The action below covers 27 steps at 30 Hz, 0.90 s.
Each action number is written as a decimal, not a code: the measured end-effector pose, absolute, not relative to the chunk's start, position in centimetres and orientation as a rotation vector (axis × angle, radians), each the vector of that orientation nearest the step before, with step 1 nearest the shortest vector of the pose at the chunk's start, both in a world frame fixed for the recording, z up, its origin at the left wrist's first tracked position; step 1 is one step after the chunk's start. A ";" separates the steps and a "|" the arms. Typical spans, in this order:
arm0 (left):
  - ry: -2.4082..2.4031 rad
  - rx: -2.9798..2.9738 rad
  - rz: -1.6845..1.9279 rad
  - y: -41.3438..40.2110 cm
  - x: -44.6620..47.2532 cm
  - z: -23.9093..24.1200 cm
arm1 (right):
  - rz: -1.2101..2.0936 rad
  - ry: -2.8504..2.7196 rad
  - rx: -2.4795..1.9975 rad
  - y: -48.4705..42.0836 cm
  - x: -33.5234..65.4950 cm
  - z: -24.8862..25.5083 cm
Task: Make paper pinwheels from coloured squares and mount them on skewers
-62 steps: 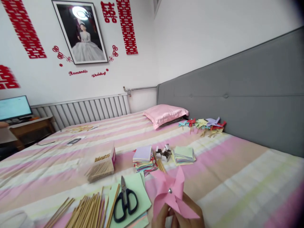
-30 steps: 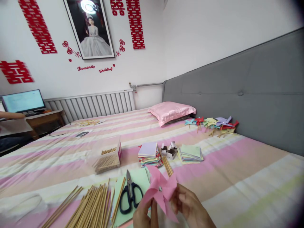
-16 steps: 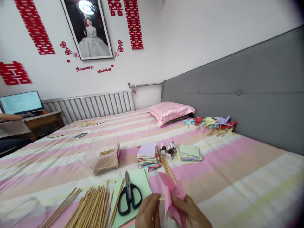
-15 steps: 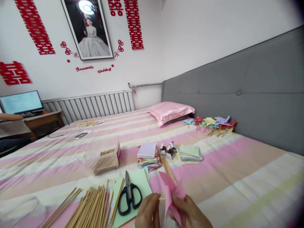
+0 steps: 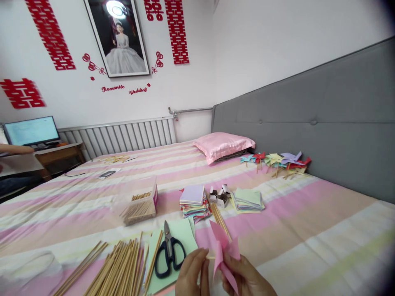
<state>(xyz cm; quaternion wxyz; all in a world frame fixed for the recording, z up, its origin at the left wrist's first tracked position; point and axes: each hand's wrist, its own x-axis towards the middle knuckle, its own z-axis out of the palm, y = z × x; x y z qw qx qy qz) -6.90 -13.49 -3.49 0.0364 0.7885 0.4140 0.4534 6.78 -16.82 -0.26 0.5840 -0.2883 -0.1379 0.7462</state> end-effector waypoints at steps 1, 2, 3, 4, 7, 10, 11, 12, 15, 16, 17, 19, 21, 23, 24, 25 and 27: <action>1.253 2.388 1.440 -13.6 -6.7 -3.4 | 1.737 -0.321 -0.671 -16.8 6.7 -0.3; 1.232 2.367 1.479 -13.8 -6.5 -3.2 | 1.731 -0.315 -0.663 -16.9 6.6 -0.2; 1.207 2.367 1.496 -13.9 -6.4 -3.0 | 1.724 -0.306 -0.651 -16.9 6.6 -0.2; 1.183 2.389 1.486 -13.9 -6.4 -2.8 | 1.713 -0.298 -0.636 -17.0 6.5 -0.2; 1.143 2.564 1.341 -14.0 -6.9 -2.2 | 1.688 -0.306 -0.624 -17.1 6.5 0.0; 1.155 2.783 1.212 -13.8 -7.7 -2.1 | 1.674 -0.356 -0.658 -17.1 6.7 0.0; 1.169 2.855 1.186 -13.7 -8.0 -2.1 | 1.675 -0.384 -0.670 -17.0 6.7 0.0; 1.182 2.926 1.160 -13.6 -8.2 -2.1 | 1.673 -0.414 -0.676 -16.9 6.8 -0.1; 1.196 3.120 1.103 -13.3 -8.8 -2.2 | 1.676 -0.477 -0.653 -16.5 6.7 -0.6; 1.184 3.166 1.106 -13.3 -8.9 -2.2 | 1.679 -0.475 -0.640 -16.5 6.7 -0.8; 1.168 3.194 1.135 -13.2 -8.9 -2.2 | 1.684 -0.460 -0.631 -16.5 6.6 -1.0; 1.133 3.203 1.262 -13.2 -8.9 -2.0 | 1.691 -0.429 -0.624 -16.6 6.6 -1.2; 1.115 3.180 1.412 -13.2 -9.0 -1.7 | 1.688 -0.442 -0.609 -16.8 6.7 -1.2; 1.137 3.158 1.492 -13.2 -9.2 -1.3 | 1.681 -0.489 -0.582 -16.9 7.1 -0.9; 1.155 3.137 1.507 -13.3 -9.4 -1.2 | 1.680 -0.509 -0.567 -17.0 7.3 -0.8; 1.191 3.078 1.529 -13.4 -9.5 -1.1 | 1.680 -0.514 -0.559 -17.0 7.6 -0.6; 1.250 2.850 1.582 -13.6 -9.6 -1.1 | 1.668 -0.515 -0.550 -16.9 7.9 -0.2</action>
